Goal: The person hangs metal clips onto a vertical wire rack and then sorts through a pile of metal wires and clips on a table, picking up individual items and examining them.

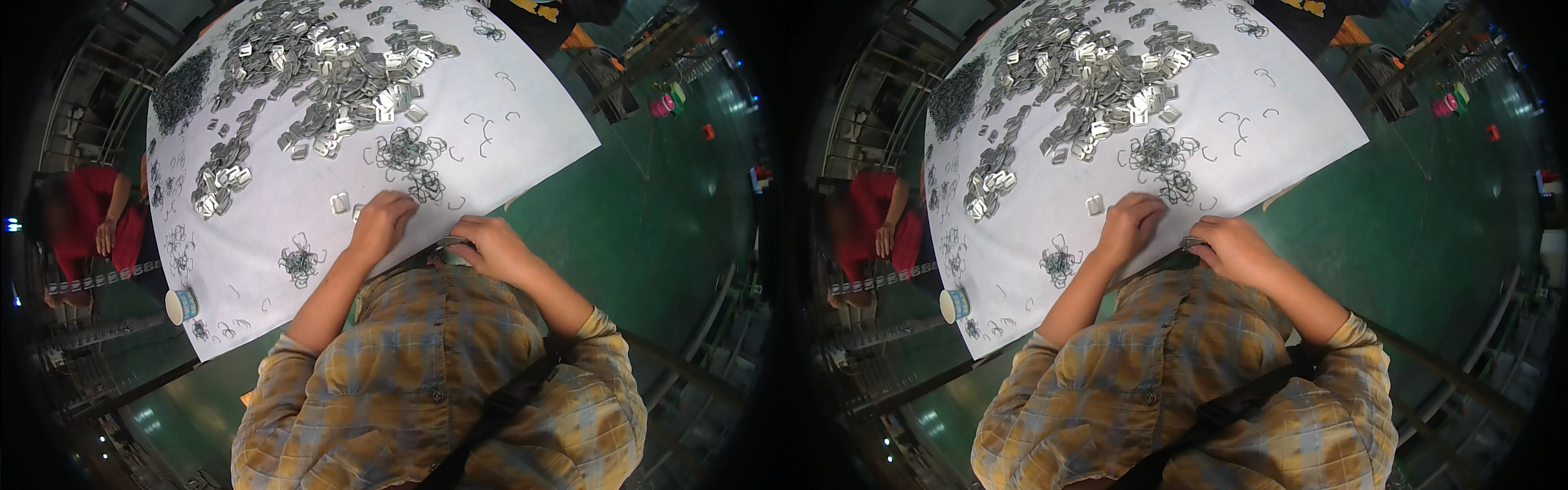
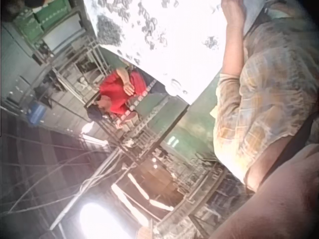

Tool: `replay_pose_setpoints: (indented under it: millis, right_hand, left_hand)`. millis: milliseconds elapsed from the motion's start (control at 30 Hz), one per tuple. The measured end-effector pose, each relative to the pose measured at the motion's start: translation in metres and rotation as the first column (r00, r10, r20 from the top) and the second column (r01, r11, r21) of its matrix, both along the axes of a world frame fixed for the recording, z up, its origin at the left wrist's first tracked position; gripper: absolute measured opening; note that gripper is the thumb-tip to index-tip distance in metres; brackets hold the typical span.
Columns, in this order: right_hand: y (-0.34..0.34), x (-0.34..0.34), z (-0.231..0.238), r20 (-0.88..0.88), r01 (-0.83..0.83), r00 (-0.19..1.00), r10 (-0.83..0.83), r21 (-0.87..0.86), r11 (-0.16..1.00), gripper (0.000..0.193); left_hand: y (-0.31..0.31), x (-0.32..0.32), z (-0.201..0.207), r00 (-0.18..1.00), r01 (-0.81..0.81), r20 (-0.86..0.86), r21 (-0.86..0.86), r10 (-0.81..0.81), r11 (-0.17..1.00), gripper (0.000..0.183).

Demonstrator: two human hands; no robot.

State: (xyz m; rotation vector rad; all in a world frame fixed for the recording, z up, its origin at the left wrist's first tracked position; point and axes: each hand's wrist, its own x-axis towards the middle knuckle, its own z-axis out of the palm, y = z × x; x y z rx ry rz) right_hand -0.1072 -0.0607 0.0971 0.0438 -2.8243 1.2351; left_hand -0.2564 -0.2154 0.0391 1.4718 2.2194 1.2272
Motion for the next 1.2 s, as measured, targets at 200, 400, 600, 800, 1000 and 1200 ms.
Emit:
replay_pose_setpoints:
  millis: [200,400,600,800,1000,1200]
  right_hand:
    - [0.001,0.003,-0.004,0.011,0.024,1.000,-0.025,0.045,0.999,0.016]
    - [0.000,0.007,-0.013,-0.029,0.113,0.993,-0.115,-0.060,0.992,0.014]
    - [-0.002,0.003,-0.017,-0.004,0.171,0.985,-0.174,-0.160,0.972,0.012]
    - [-0.007,-0.004,-0.015,0.042,0.155,0.988,-0.151,-0.128,0.980,0.013]
    - [-0.013,-0.009,-0.013,0.033,0.096,0.995,-0.093,-0.102,0.990,0.013]
    - [-0.004,-0.016,-0.016,-0.010,-0.072,0.997,0.072,-0.005,0.997,0.015]
  left_hand:
    - [0.016,-0.030,-0.027,0.868,0.077,-0.476,-0.150,-0.140,0.986,0.010]
    - [0.010,-0.039,-0.019,0.898,-0.005,-0.438,-0.133,-0.054,0.991,0.002]
    - [-0.008,-0.045,0.002,0.841,-0.112,0.470,-0.333,0.268,0.936,0.007]
    - [-0.019,0.006,0.032,0.655,-0.010,0.755,-0.029,0.028,1.000,0.006]
    - [-0.020,0.031,0.039,0.876,0.037,0.481,-0.008,-0.028,0.999,0.011]
    - [-0.028,0.045,0.032,0.953,-0.039,0.301,0.173,-0.016,0.984,0.014]
